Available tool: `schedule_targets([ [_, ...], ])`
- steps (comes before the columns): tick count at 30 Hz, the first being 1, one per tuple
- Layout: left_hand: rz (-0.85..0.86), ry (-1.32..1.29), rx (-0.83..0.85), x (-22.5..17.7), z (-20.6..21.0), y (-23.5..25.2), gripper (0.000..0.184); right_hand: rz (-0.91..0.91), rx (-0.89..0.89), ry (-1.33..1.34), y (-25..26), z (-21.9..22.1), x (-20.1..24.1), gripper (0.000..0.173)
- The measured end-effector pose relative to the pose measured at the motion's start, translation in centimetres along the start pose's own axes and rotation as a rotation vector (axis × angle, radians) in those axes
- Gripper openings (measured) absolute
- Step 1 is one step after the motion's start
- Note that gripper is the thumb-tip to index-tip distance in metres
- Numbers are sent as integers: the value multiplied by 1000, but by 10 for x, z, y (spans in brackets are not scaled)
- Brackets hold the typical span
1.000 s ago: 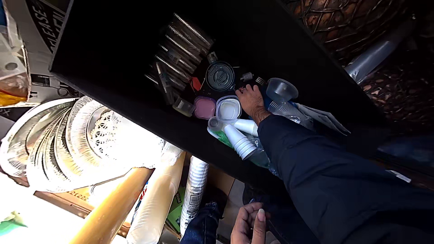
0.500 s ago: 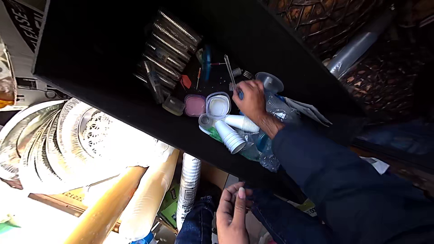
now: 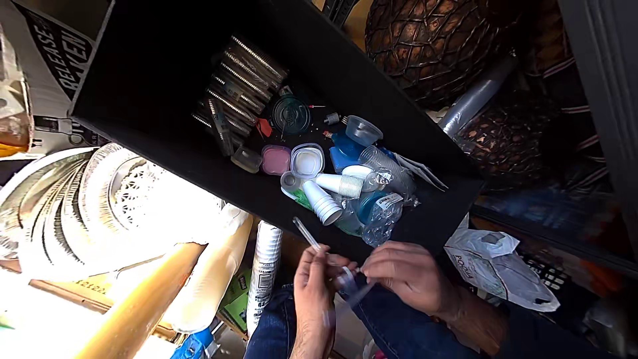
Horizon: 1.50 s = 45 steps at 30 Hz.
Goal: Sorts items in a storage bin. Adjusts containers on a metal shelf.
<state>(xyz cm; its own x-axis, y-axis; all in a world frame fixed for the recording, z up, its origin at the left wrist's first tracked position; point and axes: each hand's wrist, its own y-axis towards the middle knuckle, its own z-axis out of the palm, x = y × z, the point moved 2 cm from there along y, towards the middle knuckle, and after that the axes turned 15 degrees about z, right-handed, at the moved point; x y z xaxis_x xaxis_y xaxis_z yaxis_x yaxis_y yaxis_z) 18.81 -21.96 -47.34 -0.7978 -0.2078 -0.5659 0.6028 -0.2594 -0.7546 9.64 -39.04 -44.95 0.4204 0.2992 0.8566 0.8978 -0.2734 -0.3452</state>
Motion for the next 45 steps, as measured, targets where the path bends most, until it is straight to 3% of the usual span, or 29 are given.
schedule_targets([
  [2,153,91,-46,1,-4,5,20,306,38,227,7,0,4,19],
  [4,236,106,33,1,-4,6,20,543,137,420,12,7,10,23],
  [5,239,85,88,2,-3,4,30,596,219,444,12,12,13,25],
  [8,174,-60,180,2,-4,3,93,602,453,431,15,15,17,20],
  [10,13,-270,194,-4,-7,5,108,557,586,314,27,-4,11,17],
  [12,-100,-246,372,-7,-15,6,103,475,623,110,41,-26,8,18],
  [16,-228,156,735,-7,-8,-5,39,319,576,-272,58,-46,20,16],
  [19,-268,135,819,-2,-5,-10,28,402,516,-448,64,-51,26,32],
  [21,-236,123,760,-1,-3,-10,23,487,476,-159,67,-47,21,44],
  [23,-179,127,563,-1,-3,-8,23,517,381,89,73,-50,2,50],
  [26,-42,177,146,-1,-12,-2,26,486,-19,-279,96,-58,-66,53],
  [27,-11,181,42,0,-15,-1,26,492,-30,-455,105,-52,-89,64],
  [29,-2,170,-42,2,-17,1,26,530,130,-730,120,-27,-128,81],
  [30,-16,169,-40,1,-15,0,26,553,215,-778,127,-15,-140,80],
  [32,-30,157,-15,0,-12,-2,27,579,203,-654,144,-10,-140,52],
  [34,-13,137,13,0,-11,-4,27,473,-165,-604,166,-29,-130,38],
  [36,-13,132,9,3,-10,-6,27,502,-392,-678,197,-49,-140,43],
  [39,-63,145,14,8,-9,-8,28,801,-235,-799,227,-44,-174,92],
  [40,-68,143,17,8,-8,-8,28,857,-205,-796,233,-37,-179,92],
  [41,-63,139,18,7,-8,-7,28,852,-215,-750,237,-27,-177,75],
  [43,-27,123,9,6,-10,-5,28,656,-144,-514,239,1,-165,43],
  [44,-8,119,-3,5,-10,-3,28,522,-51,-350,238,15,-161,40],
  [45,7,117,-17,5,-10,-2,28,419,41,-181,236,26,-158,48],
])
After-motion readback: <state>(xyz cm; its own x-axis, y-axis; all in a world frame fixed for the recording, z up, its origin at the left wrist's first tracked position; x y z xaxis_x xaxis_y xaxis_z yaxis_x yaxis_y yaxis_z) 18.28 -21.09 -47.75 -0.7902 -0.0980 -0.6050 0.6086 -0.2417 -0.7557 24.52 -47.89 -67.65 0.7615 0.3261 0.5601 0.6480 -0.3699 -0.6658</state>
